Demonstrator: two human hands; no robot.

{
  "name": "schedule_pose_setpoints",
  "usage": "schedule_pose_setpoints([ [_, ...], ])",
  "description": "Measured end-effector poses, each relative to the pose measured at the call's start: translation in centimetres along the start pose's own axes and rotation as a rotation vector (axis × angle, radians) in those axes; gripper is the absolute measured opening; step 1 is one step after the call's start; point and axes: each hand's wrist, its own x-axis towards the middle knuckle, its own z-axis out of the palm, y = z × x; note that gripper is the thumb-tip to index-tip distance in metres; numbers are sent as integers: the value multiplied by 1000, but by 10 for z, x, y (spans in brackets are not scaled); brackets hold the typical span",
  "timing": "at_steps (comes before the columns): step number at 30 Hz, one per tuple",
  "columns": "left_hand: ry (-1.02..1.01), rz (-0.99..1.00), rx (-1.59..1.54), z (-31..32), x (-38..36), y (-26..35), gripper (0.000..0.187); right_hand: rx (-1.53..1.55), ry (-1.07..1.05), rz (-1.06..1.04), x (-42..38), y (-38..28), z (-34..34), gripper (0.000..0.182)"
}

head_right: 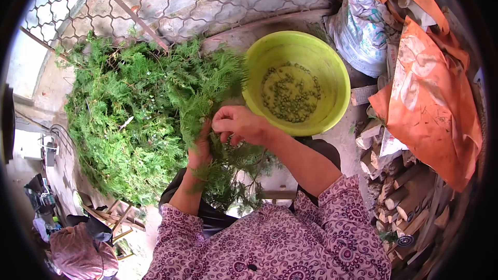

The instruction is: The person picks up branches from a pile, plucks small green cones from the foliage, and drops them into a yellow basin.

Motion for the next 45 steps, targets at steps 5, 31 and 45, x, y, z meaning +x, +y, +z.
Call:
schedule_pose_setpoints([
  [5, -62, 81, 18, -11, 1, -16, 10, -316, 107, 65, 9, 6, 3, 28],
  [31, -83, 41, 136, -9, 1, 7, 16, -1163, 637, -633, -20, -26, -70, 23],
  [45, -267, 160, 577, -11, -17, -1, 28, -256, 243, 5, 3, -2, -20, 34],
])
